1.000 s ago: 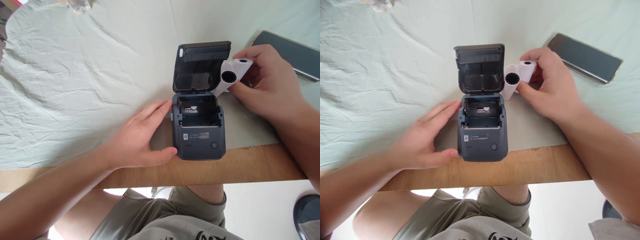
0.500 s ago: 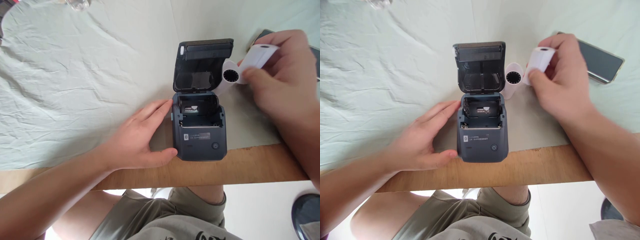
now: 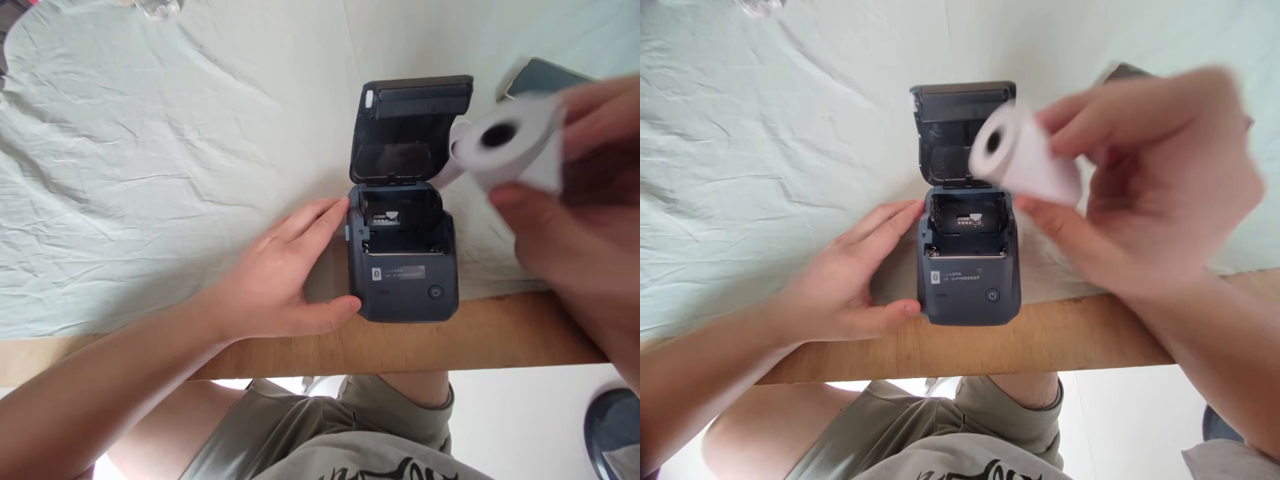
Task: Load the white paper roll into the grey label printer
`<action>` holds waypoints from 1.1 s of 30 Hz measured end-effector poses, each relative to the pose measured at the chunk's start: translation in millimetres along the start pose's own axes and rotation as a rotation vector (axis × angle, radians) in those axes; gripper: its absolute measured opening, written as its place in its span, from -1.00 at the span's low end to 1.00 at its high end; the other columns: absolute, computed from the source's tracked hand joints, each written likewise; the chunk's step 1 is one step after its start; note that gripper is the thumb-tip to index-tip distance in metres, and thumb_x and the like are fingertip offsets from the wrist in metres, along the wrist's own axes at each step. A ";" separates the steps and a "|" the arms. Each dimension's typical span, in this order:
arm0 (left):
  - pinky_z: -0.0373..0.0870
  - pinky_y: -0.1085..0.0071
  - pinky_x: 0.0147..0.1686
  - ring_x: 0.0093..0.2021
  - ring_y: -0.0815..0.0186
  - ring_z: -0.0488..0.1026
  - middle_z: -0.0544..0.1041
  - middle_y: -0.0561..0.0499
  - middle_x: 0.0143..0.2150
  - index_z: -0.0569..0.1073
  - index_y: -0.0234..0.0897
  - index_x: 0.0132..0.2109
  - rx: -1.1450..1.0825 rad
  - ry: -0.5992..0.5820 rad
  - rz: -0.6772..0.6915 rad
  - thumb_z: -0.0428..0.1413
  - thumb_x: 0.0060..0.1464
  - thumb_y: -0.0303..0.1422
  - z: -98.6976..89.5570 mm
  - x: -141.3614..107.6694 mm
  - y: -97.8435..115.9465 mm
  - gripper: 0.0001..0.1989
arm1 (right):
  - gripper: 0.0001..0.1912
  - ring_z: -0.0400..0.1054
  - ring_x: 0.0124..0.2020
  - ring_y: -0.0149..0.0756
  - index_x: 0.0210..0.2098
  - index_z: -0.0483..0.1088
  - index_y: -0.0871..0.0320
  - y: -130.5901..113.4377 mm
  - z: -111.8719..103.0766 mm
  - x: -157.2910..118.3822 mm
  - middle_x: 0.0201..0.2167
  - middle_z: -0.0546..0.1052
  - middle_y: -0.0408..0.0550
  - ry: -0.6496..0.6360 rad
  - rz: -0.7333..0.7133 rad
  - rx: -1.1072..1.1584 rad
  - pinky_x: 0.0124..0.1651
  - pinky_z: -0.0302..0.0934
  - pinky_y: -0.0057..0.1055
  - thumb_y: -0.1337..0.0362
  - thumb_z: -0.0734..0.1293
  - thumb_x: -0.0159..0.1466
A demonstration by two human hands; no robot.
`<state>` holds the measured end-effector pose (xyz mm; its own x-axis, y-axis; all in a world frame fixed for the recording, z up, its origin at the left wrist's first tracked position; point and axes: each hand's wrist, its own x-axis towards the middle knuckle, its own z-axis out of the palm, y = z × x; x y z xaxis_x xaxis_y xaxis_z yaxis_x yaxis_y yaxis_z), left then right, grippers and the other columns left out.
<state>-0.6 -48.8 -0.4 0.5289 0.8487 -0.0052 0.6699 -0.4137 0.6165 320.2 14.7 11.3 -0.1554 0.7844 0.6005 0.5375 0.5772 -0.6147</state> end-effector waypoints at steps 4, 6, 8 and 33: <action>0.45 0.13 0.58 0.61 -0.07 0.40 0.32 -0.22 0.68 0.12 -0.22 0.75 0.015 0.078 0.091 0.10 0.42 0.25 4.8 -2.0 -3.7 0.02 | -0.80 0.75 -0.09 -0.11 -0.11 0.57 -0.18 -27.3 6.7 -4.8 -0.05 0.78 -0.29 -0.210 -0.044 -0.169 -0.26 0.66 -0.02 -0.09 0.51 0.46; 0.45 0.16 0.57 0.61 -0.04 0.41 0.34 -0.21 0.68 0.12 -0.21 0.75 0.019 0.099 0.121 0.09 0.46 0.24 6.0 -3.3 -5.2 -0.02 | -0.82 0.76 -0.03 -0.10 -0.11 0.52 -0.12 -32.3 10.0 -4.0 0.01 0.79 -0.31 -0.270 0.001 -0.133 -0.12 0.72 0.02 0.02 0.54 0.45; 0.46 0.16 0.56 0.61 -0.04 0.42 0.34 -0.20 0.67 0.11 -0.20 0.75 0.018 0.102 0.126 0.09 0.47 0.22 6.1 -4.0 -5.4 -0.04 | -0.86 0.76 0.01 -0.11 -0.14 0.52 -0.09 -31.1 13.3 -3.6 0.02 0.79 -0.30 -0.260 -0.042 -0.095 -0.02 0.74 0.02 0.07 0.51 0.49; 0.38 -0.32 0.61 0.75 -0.28 0.15 -0.18 0.27 0.85 0.52 0.48 0.44 0.020 -0.036 0.248 0.51 0.04 0.00 -3.1 -2.7 -0.4 -0.17 | -0.51 0.03 0.80 -0.04 0.34 0.25 -0.28 -31.5 6.0 -3.3 0.49 0.34 -0.04 -0.358 0.036 0.105 -0.50 0.34 -0.31 0.21 0.36 0.48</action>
<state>-3.9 -49.9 1.8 0.6964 0.7081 0.1165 0.5272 -0.6149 0.5865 298.8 -4.7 25.6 -0.4279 0.8235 0.3725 0.4625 0.5536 -0.6926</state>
